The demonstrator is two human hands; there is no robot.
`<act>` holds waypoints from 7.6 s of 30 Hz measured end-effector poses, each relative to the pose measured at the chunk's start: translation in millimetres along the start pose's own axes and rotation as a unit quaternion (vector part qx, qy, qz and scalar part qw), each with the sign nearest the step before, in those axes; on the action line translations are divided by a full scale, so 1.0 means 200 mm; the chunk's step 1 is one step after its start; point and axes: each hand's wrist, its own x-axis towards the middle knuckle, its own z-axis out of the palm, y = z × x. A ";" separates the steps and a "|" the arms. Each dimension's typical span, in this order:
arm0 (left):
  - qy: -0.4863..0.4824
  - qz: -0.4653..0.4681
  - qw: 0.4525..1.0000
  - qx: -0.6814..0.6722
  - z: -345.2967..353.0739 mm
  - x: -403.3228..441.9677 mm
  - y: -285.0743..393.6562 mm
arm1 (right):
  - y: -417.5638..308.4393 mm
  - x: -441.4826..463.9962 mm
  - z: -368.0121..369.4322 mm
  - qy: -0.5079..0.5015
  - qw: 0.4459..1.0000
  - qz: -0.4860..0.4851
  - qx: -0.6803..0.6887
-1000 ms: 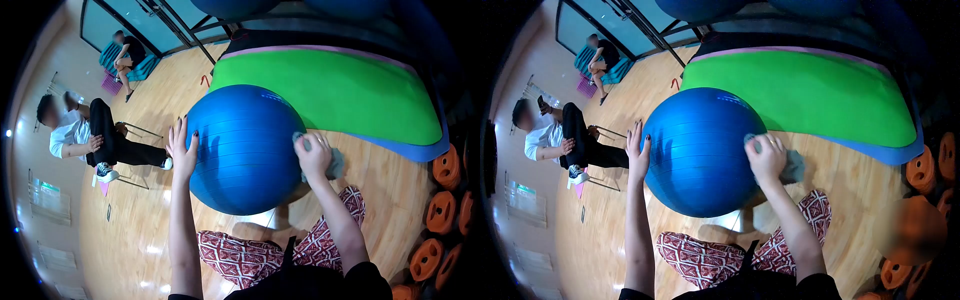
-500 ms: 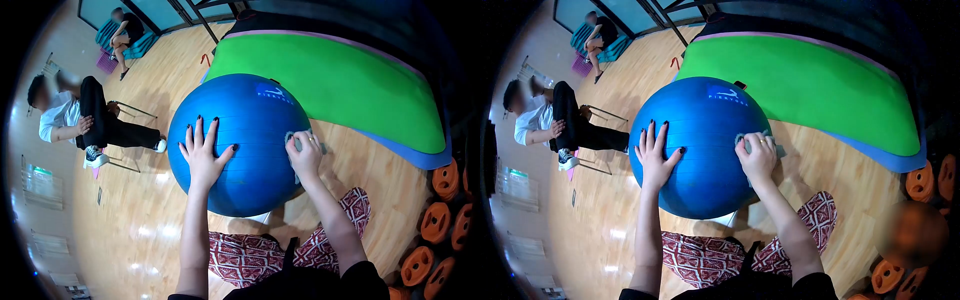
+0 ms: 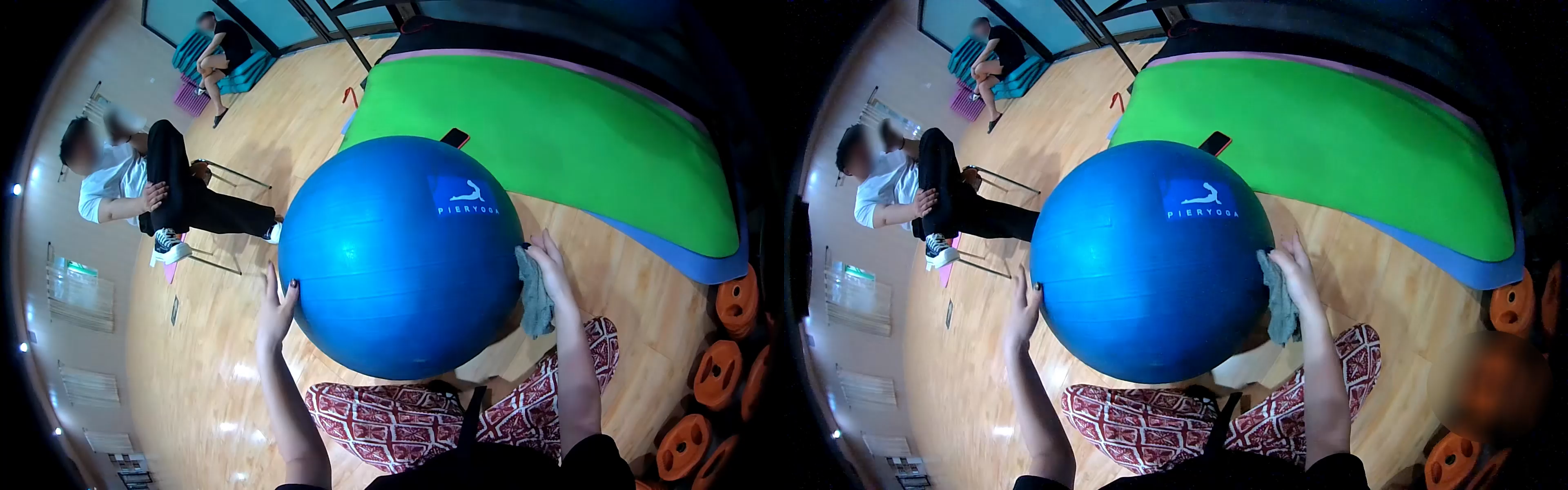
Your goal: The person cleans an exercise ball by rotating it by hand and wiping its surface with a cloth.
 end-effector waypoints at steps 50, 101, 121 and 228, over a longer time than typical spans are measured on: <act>-0.026 0.326 0.937 0.125 0.36 -0.22 0.97 | -0.85 -0.35 0.56 0.099 0.760 -0.492 -0.414; -0.035 0.426 0.903 0.041 0.45 0.52 0.92 | -0.45 0.04 -0.05 0.203 0.871 -0.338 -0.295; 0.075 0.411 0.902 0.109 0.29 -0.24 0.41 | -0.38 -0.36 0.21 0.119 0.725 -0.595 -0.326; 0.107 0.546 0.826 0.091 0.85 -0.65 0.26 | -0.35 -0.72 0.14 0.187 0.719 -0.502 -0.443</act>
